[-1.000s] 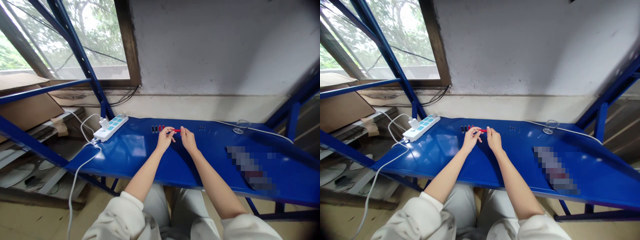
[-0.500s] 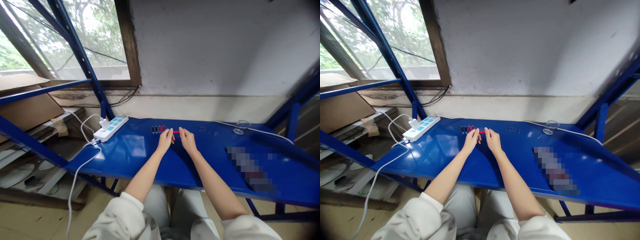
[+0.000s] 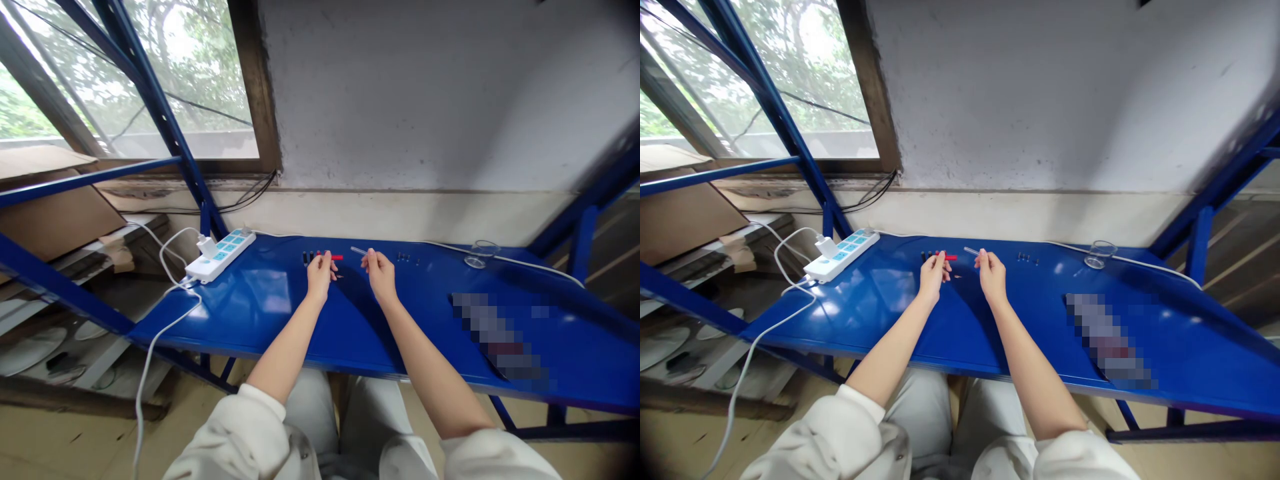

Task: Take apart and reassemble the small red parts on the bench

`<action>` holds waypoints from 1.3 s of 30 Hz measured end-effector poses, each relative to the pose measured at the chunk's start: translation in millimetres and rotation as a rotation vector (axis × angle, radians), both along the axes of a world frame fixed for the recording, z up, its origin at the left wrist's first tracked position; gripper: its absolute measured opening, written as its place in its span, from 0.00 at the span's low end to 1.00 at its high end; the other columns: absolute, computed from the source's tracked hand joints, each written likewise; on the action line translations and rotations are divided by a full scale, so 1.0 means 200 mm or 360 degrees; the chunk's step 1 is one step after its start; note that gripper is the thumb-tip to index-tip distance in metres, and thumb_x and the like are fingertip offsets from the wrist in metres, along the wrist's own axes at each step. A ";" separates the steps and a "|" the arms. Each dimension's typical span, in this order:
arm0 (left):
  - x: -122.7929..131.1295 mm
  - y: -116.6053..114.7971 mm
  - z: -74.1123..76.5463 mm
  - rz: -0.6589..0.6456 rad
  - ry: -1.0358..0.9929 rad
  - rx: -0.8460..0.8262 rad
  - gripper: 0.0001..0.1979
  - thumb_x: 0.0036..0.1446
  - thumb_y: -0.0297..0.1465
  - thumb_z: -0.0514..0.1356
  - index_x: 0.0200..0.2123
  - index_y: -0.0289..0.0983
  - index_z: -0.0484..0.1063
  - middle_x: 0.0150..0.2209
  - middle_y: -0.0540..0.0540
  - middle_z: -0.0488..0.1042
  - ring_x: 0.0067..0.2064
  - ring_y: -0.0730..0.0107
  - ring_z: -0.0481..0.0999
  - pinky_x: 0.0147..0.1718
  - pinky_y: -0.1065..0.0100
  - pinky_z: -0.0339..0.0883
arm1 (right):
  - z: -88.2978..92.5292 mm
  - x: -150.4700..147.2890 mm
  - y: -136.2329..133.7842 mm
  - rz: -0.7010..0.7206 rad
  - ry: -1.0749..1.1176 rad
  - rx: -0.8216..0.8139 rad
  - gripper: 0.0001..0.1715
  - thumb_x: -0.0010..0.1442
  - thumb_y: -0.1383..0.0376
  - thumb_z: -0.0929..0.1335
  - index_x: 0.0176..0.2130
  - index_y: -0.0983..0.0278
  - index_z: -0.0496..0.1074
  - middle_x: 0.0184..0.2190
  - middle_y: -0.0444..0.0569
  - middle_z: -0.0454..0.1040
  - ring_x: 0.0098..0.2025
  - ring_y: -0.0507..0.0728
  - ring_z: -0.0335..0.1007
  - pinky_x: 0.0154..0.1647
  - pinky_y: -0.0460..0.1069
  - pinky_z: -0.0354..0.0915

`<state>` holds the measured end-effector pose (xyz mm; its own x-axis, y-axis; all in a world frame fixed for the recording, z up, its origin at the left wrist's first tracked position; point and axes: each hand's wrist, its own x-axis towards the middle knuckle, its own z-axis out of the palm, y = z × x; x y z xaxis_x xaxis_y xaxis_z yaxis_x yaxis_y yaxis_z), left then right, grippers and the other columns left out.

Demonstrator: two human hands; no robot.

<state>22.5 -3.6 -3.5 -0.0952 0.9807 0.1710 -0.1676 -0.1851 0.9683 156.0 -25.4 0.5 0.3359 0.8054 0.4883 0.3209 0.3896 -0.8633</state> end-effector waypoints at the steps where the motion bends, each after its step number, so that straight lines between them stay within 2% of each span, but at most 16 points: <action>1: 0.00 0.00 0.00 -0.0037 0.0033 0.0010 0.19 0.51 0.46 0.53 0.23 0.34 0.62 0.20 0.52 0.66 0.15 0.83 0.61 0.15 0.76 0.52 | -0.01 0.00 0.01 0.0058 0.0043 -0.0004 0.22 0.57 0.50 0.59 0.28 0.65 0.68 0.23 0.45 0.68 0.24 0.49 0.61 0.28 0.46 0.58; 5: 0.02 -0.01 -0.02 -0.0205 0.0139 0.0107 0.19 0.50 0.45 0.56 0.23 0.34 0.64 0.20 0.52 0.67 0.15 0.83 0.62 0.16 0.77 0.54 | -0.04 0.00 0.05 0.0322 -0.0001 -0.0078 0.19 0.51 0.52 0.65 0.32 0.65 0.71 0.29 0.49 0.72 0.28 0.52 0.65 0.30 0.47 0.61; 8: 0.02 -0.01 -0.02 -0.0197 0.0140 0.0151 0.17 0.49 0.44 0.56 0.24 0.34 0.65 0.19 0.53 0.66 0.15 0.82 0.62 0.16 0.76 0.54 | -0.07 0.00 0.06 0.0503 -0.0146 -0.0122 0.17 0.50 0.54 0.66 0.32 0.65 0.72 0.30 0.49 0.73 0.30 0.52 0.66 0.32 0.48 0.62; 11: 0.01 -0.01 -0.02 -0.0140 0.0167 0.0211 0.16 0.49 0.43 0.57 0.26 0.34 0.66 0.18 0.53 0.65 0.15 0.82 0.61 0.16 0.77 0.55 | -0.09 -0.01 0.06 0.0589 -0.0210 -0.0157 0.16 0.49 0.54 0.67 0.31 0.64 0.72 0.30 0.48 0.73 0.29 0.52 0.66 0.33 0.48 0.62; 15: 0.01 -0.02 -0.01 -0.0196 0.0172 0.0241 0.15 0.50 0.42 0.56 0.29 0.34 0.68 0.20 0.52 0.67 0.16 0.83 0.62 0.16 0.77 0.54 | -0.08 -0.02 0.05 0.0744 -0.0202 -0.0230 0.16 0.50 0.54 0.67 0.30 0.64 0.71 0.25 0.46 0.73 0.27 0.51 0.66 0.31 0.48 0.62; 21: 0.01 -0.03 0.00 -0.0314 0.0102 0.0100 0.10 0.51 0.36 0.56 0.31 0.34 0.68 0.21 0.52 0.66 0.17 0.81 0.63 0.17 0.77 0.56 | -0.06 -0.03 0.03 0.0755 -0.0280 -0.0211 0.15 0.50 0.55 0.66 0.30 0.65 0.70 0.25 0.46 0.72 0.26 0.51 0.66 0.30 0.46 0.61; 26: 0.01 -0.02 -0.01 -0.0261 0.0189 0.0131 0.10 0.51 0.35 0.55 0.34 0.35 0.66 0.24 0.52 0.66 0.21 0.80 0.65 0.22 0.76 0.60 | -0.06 -0.02 0.03 0.0572 -0.0501 -0.0184 0.14 0.52 0.57 0.65 0.30 0.65 0.70 0.24 0.45 0.72 0.25 0.50 0.65 0.27 0.45 0.60; 30: 0.02 -0.03 -0.04 -0.0066 0.0669 0.0393 0.08 0.52 0.31 0.54 0.36 0.37 0.67 0.27 0.50 0.68 0.25 0.78 0.65 0.29 0.73 0.62 | -0.09 0.07 0.12 0.0106 -0.0679 -0.0256 0.12 0.51 0.58 0.65 0.27 0.65 0.70 0.22 0.47 0.72 0.24 0.52 0.66 0.28 0.46 0.60; 32: 0.02 -0.04 -0.05 -0.0055 0.0943 0.0538 0.08 0.53 0.29 0.53 0.36 0.38 0.68 0.27 0.50 0.69 0.26 0.77 0.66 0.31 0.72 0.62 | -0.10 0.14 0.20 -0.0114 -0.0722 -0.0368 0.11 0.51 0.60 0.65 0.27 0.65 0.70 0.24 0.48 0.73 0.27 0.53 0.68 0.29 0.46 0.60; 35: 0.03 -0.07 -0.05 -0.0104 0.1170 0.0666 0.09 0.53 0.28 0.51 0.35 0.39 0.69 0.30 0.48 0.71 0.29 0.74 0.68 0.33 0.71 0.62 | -0.10 0.23 0.31 -0.0316 -0.0854 -0.0541 0.08 0.50 0.61 0.65 0.27 0.64 0.70 0.24 0.48 0.73 0.27 0.54 0.68 0.27 0.46 0.58; 39: 0.02 -0.08 -0.05 -0.0106 0.1305 0.0697 0.09 0.54 0.27 0.50 0.35 0.38 0.70 0.32 0.47 0.72 0.33 0.71 0.70 0.34 0.70 0.62 | -0.13 0.29 0.41 -0.0339 -0.0937 -0.0621 0.07 0.50 0.62 0.66 0.27 0.64 0.71 0.24 0.48 0.73 0.26 0.53 0.67 0.25 0.46 0.56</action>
